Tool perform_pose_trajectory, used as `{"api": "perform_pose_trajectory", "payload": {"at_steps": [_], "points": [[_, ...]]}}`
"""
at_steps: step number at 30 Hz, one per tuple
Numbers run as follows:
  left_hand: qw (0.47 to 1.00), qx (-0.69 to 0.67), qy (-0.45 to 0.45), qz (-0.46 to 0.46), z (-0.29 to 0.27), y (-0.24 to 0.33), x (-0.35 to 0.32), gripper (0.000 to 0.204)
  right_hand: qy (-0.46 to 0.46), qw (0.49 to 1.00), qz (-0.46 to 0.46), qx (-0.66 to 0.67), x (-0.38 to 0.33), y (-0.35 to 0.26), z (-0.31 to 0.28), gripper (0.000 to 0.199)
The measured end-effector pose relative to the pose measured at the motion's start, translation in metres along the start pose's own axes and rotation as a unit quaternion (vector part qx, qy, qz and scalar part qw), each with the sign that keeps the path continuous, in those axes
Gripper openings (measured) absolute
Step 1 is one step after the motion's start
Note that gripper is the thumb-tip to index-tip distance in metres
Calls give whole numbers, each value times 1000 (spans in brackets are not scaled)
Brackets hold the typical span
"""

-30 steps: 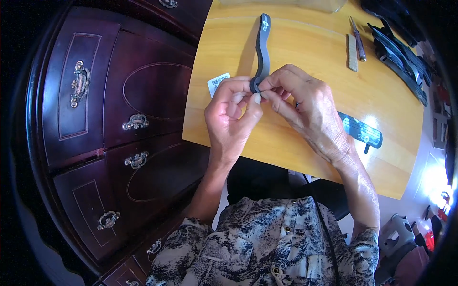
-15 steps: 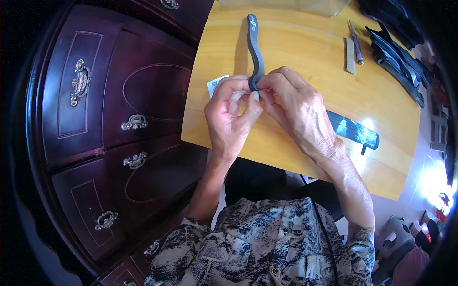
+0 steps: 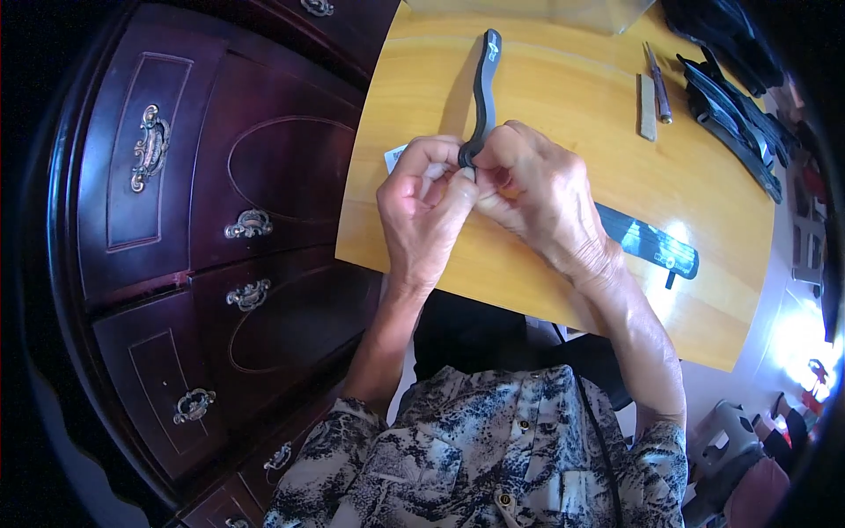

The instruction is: Stacking and aligning black flexible straps onto a mounting fixture on a wooden table.

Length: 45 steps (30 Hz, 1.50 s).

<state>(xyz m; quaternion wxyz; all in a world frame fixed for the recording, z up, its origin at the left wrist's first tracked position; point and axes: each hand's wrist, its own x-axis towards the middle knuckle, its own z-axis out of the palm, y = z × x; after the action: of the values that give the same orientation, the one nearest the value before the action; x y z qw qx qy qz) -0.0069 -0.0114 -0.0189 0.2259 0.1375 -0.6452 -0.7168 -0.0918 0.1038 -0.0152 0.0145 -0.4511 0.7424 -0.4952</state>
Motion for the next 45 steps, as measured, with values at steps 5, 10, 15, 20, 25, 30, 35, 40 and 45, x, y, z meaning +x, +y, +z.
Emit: {"api": "perform_pose_trajectory", "payload": {"at_steps": [5, 10, 15, 20, 25, 30, 35, 40, 45], "points": [[1000, 7, 17, -8, 0, -2, 0, 16, 18, 999, 18, 43, 3, 2, -1, 17], [999, -28, 3, -39, -4, -8, 2, 15, -10, 998, 42, 51, 7, -5, -9, 16], [994, -100, 7, -45, -6, -12, 2, 14, -35, 991, 89, 93, 10, -6, -12, 11], [997, -61, -21, -40, -10, 2, -1, 13, -42, 989, 60, 132, 7, 1, -19, 12], [996, -16, -84, -3, -18, 4, 0, 14, -104, 978, 117, 135, 13, -5, -36, 16], [993, 11, -114, -28, -17, 12, 2, 13, -147, 967, 147, 148, 18, -6, -44, 13], [995, 38, -96, 7, -11, 7, 1, 12, -163, 960, 161, 160, 15, -2, -42, 12], [995, 60, -68, 45, -8, 3, 2, 14, -81, 990, -11, -112, 6, -8, -21, 17], [999, 18, -41, 30, -9, 4, 1, 14, -64, 990, -63, -104, 9, -14, -14, 17]]}}
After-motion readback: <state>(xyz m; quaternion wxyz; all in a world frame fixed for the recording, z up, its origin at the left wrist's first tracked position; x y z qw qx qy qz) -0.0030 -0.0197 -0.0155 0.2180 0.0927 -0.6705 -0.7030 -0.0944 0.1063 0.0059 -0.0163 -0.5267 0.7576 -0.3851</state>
